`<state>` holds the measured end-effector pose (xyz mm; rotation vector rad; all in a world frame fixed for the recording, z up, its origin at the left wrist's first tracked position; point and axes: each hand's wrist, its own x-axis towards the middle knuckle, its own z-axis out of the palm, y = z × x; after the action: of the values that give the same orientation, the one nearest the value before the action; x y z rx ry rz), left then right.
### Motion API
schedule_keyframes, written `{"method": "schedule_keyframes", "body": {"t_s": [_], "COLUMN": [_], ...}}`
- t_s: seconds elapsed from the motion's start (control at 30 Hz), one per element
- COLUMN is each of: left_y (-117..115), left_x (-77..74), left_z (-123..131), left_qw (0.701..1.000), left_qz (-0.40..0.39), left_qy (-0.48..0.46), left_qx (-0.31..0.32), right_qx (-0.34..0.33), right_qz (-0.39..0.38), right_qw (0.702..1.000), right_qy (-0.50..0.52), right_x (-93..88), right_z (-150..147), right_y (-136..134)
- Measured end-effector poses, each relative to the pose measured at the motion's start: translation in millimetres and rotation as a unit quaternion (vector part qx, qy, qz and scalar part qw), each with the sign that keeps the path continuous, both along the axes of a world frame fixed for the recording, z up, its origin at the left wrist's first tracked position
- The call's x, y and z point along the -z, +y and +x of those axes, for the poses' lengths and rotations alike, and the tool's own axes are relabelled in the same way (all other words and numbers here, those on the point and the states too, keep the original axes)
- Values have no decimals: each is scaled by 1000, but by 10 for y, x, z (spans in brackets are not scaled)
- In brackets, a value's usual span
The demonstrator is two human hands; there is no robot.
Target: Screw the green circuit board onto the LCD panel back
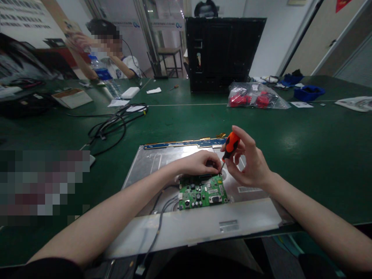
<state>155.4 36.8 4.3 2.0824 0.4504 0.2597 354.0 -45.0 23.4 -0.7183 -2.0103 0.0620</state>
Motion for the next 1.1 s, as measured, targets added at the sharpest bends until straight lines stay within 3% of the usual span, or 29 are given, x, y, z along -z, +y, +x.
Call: {"method": "schedule_keyframes", "body": {"t_s": [1.1], "left_y": [0], "left_x": [-6], "left_z": [2], "left_qw": [1000], "left_qz": [0], "left_qy": [2], "left_qx": [1], "right_qx": [19], "right_qz": [11], "right_qw": [1000], "right_qy": [-10], "right_x": [-9], "right_z": [0], "right_y": [-7]}}
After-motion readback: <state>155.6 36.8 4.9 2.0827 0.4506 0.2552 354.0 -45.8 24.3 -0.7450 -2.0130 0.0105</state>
